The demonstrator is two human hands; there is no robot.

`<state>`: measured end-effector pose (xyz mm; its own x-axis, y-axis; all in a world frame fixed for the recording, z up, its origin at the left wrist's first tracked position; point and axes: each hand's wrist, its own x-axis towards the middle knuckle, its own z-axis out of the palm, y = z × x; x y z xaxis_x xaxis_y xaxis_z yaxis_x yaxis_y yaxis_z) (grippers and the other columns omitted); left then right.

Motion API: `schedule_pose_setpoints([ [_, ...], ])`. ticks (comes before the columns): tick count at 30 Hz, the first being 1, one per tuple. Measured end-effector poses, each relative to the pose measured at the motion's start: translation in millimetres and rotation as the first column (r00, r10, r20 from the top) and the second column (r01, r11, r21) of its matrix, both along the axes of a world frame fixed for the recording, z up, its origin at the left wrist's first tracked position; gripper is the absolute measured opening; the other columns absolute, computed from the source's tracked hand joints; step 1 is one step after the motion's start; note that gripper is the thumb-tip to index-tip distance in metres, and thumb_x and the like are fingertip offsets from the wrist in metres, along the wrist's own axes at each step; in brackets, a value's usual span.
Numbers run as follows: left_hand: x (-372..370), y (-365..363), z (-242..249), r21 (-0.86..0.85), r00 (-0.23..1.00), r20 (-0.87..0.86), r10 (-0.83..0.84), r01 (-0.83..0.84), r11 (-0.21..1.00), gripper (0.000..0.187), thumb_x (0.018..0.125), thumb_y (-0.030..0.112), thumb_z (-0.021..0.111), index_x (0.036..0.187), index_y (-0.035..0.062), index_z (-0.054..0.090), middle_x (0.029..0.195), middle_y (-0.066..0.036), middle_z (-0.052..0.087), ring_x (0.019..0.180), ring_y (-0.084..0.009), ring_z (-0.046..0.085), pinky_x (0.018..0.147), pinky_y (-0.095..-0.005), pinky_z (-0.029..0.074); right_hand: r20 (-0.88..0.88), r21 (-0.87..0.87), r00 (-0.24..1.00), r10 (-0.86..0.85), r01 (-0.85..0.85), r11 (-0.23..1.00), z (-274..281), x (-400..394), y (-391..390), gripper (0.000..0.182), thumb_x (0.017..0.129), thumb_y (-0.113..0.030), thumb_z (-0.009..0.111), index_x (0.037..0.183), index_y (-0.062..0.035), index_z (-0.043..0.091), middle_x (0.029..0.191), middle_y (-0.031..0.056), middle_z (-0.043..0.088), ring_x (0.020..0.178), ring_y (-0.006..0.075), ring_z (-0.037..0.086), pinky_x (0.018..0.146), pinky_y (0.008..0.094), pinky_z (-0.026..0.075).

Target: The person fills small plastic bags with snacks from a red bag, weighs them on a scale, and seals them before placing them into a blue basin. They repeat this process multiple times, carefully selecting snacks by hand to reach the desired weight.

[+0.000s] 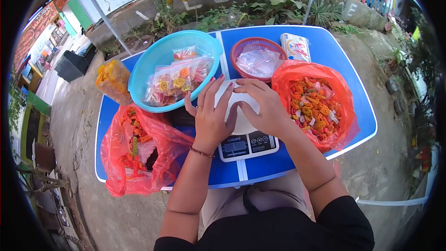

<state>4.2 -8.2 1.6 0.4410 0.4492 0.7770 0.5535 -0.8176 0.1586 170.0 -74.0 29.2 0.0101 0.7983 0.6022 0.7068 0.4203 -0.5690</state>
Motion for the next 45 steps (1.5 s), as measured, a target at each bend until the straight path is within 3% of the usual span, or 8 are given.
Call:
schedule_pose_setpoints([
  [9, 43, -52, 29, -0.301, 0.834, -0.221, -0.505, 0.434, 0.849, 0.036, 0.086, 0.024, 0.074, 0.121, 0.0167, 0.069, 0.133, -0.003, 0.063, 0.132, -0.0220, 0.056, 0.120, -0.0577, 0.010, 0.026, -0.198, 0.866, -0.499, 0.493, 0.847, -5, 106, -126, 0.028, 0.085, 0.008, 0.063, 0.111, 0.0018, 0.069, 0.109, 0.0166, 0.072, 0.103, 0.0294, 0.070, 0.089, 0.0362, 0.054],
  [13, 81, -64, 30, -0.377, 0.715, -0.237, -0.658, 0.557, 0.740, 0.031, 0.090, 0.022, 0.070, 0.120, 0.0144, 0.069, 0.127, -0.003, 0.066, 0.127, -0.0212, 0.059, 0.119, -0.0594, 0.014, 0.058, -0.183, 0.787, -0.614, 0.613, 0.768, -22, 131, -149, 0.028, 0.085, 0.006, 0.063, 0.112, 0.0008, 0.068, 0.110, 0.0178, 0.069, 0.095, 0.0367, 0.068, 0.087, 0.0411, 0.054],
  [15, 101, -65, 28, -0.440, 0.680, -0.272, -0.681, 0.541, 0.717, 0.030, 0.091, 0.019, 0.068, 0.120, 0.0134, 0.069, 0.126, -0.005, 0.066, 0.125, -0.0209, 0.060, 0.118, -0.0603, 0.017, -0.024, -0.304, 0.767, -0.641, 0.605, 0.735, -22, 129, -152, 0.031, 0.085, 0.006, 0.063, 0.114, -0.0003, 0.069, 0.115, 0.0174, 0.069, 0.098, 0.0367, 0.067, 0.090, 0.0410, 0.054],
  [19, 135, -68, 27, -0.519, 0.631, -0.427, -0.648, 0.416, 0.747, 0.033, 0.092, 0.013, 0.063, 0.125, 0.0126, 0.067, 0.128, -0.007, 0.066, 0.124, -0.0212, 0.061, 0.115, -0.0600, 0.024, 0.143, -0.163, 0.771, -0.621, 0.637, 0.753, -27, 124, -150, 0.035, 0.085, 0.005, 0.061, 0.117, -0.0029, 0.070, 0.123, 0.0166, 0.067, 0.109, 0.0365, 0.062, 0.097, 0.0429, 0.051],
  [25, 155, -68, -21, -0.405, 0.779, -0.267, -0.567, 0.443, 0.800, 0.042, 0.091, 0.013, 0.061, 0.133, 0.0081, 0.063, 0.134, -0.013, 0.064, 0.124, -0.0235, 0.061, 0.111, -0.0555, 0.032, 0.332, -0.097, 0.756, -0.564, 0.622, 0.777, -34, 121, -151, 0.034, 0.085, 0.002, 0.061, 0.116, -0.0052, 0.071, 0.124, 0.0155, 0.067, 0.114, 0.0358, 0.060, 0.100, 0.0451, 0.049],
  [31, 146, -59, 2, -0.484, 0.673, -0.529, -0.517, 0.261, 0.835, 0.025, 0.091, 0.010, 0.060, 0.115, 0.0077, 0.069, 0.122, -0.011, 0.068, 0.117, -0.0236, 0.063, 0.109, -0.0545, 0.035, 0.264, -0.180, 0.864, -0.429, 0.481, 0.858, -31, 90, -150, 0.024, 0.082, 0.000, 0.068, 0.105, -0.0051, 0.074, 0.113, 0.0102, 0.071, 0.110, 0.0325, 0.061, 0.096, 0.0451, 0.048],
  [37, 145, -58, 13, -0.424, 0.698, -0.502, -0.510, 0.315, 0.849, 0.012, 0.086, 0.004, 0.060, 0.094, 0.0075, 0.068, 0.095, -0.008, 0.070, 0.096, -0.0236, 0.069, 0.105, -0.0532, 0.037, 0.201, -0.228, 0.863, -0.464, 0.502, 0.834, -27, 101, -164, 0.022, 0.082, 0.004, 0.065, 0.101, -0.0033, 0.074, 0.110, 0.0103, 0.072, 0.100, 0.0329, 0.065, 0.089, 0.0423, 0.051],
  [45, 145, -45, 20, -0.513, 0.705, -0.365, -0.607, 0.392, 0.764, 0.009, 0.086, 0.008, 0.067, 0.094, 0.0049, 0.067, 0.086, -0.012, 0.069, 0.087, -0.0294, 0.069, 0.079, -0.0435, 0.047, 0.239, -0.135, 0.733, -0.637, 0.675, 0.725, -25, 125, -162, 0.022, 0.085, 0.005, 0.063, 0.105, -0.0010, 0.073, 0.105, 0.0147, 0.072, 0.098, 0.0345, 0.066, 0.087, 0.0422, 0.053],
])
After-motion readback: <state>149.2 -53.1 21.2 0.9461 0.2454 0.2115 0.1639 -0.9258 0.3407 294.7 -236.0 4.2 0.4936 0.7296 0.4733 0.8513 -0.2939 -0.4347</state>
